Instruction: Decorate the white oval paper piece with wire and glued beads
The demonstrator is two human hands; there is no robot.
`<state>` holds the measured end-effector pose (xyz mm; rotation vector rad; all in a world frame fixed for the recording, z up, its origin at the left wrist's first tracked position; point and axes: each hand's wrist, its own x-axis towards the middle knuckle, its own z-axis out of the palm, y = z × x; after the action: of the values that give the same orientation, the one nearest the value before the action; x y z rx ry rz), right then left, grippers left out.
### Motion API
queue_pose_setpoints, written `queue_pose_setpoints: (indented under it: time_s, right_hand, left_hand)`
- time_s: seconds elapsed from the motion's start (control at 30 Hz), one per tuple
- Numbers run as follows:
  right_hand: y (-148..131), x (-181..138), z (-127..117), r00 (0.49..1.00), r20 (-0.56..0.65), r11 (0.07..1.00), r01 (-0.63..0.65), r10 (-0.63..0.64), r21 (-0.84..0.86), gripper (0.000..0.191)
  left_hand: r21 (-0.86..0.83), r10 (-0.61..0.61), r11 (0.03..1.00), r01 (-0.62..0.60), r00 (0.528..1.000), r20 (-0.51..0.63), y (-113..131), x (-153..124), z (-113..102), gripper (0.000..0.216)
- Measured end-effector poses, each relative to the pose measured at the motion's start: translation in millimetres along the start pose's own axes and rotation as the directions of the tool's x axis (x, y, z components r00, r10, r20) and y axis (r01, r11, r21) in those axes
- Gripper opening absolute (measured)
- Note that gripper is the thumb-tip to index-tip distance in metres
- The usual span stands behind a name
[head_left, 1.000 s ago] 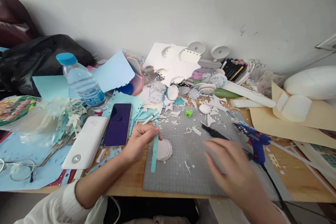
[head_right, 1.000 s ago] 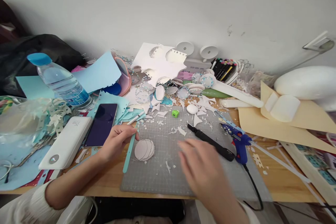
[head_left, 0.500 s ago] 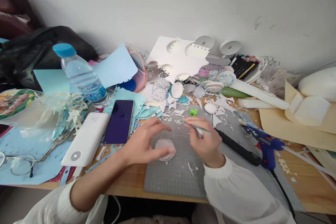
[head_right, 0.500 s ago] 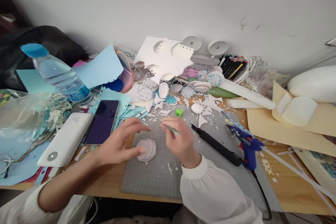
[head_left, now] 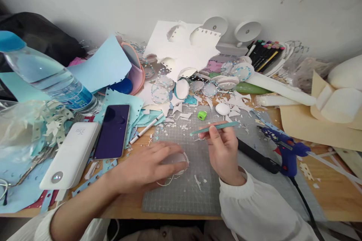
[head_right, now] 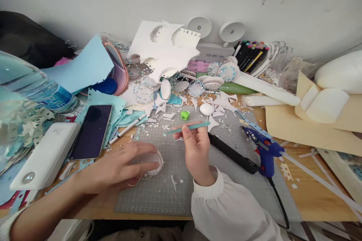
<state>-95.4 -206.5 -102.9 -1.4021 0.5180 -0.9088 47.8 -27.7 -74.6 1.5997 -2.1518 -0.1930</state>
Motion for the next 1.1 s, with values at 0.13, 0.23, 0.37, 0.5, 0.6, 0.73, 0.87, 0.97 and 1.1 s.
queue_pose_setpoints:
  time_s: [0.13,0.23,0.37,0.5,0.6,0.73,0.87,0.97,1.1]
  right_hand:
    - [5.2,-1.4,-0.2,0.971,0.156,0.953,-0.213,0.182,0.215,0.017]
    - [6.6,-4.8,3.3,0.89,0.338,0.831,-0.423,0.307,0.361,0.018]
    - [4.9,-8.7,7.0,0.845,0.41,0.753,-0.509,0.343,0.417,0.015]
    - [4.9,-8.2,6.6,0.871,0.383,0.789,-0.459,0.309,0.408,0.011]
    - [6.6,-7.1,6.9,0.889,0.37,0.8,-0.422,0.271,0.426,0.008]
    - [3.5,-8.0,9.7,0.878,0.362,0.723,-0.467,0.312,0.51,0.008]
    - [-6.0,-10.3,11.7,0.828,0.387,0.577,-0.56,0.405,0.595,0.008]
    - [-11.3,-10.1,10.8,0.837,0.383,0.555,-0.546,0.391,0.627,0.008]
    - [-13.5,-8.3,8.6,0.851,0.382,0.551,-0.525,0.361,0.649,0.006]
  left_hand:
    - [0.031,0.118,0.993,-0.116,0.991,-0.062,0.3,1.0,2.5,0.043]
    - [0.0,0.078,0.997,-0.078,0.996,-0.046,1.3,-2.2,9.4,0.05]
    - [-0.03,-0.047,0.998,0.046,0.999,-0.027,0.3,-6.4,15.6,0.062]
    - [-0.061,-0.041,0.997,0.037,0.997,-0.064,-4.6,-3.7,14.8,0.056]
    - [-0.061,-0.044,0.997,0.038,0.995,-0.089,-6.6,0.0,13.1,0.056]
    - [-0.084,-0.124,0.989,0.12,0.992,-0.034,-6.7,0.2,14.3,0.059]
    - [-0.122,-0.209,0.971,0.205,0.978,-0.024,-7.6,-3.8,18.6,0.061]
    - [-0.15,-0.214,0.967,0.206,0.976,-0.042,-7.2,-5.4,19.5,0.063]
    - [-0.169,-0.164,0.975,0.142,0.978,-0.127,-4.5,-5.2,17.1,0.063]
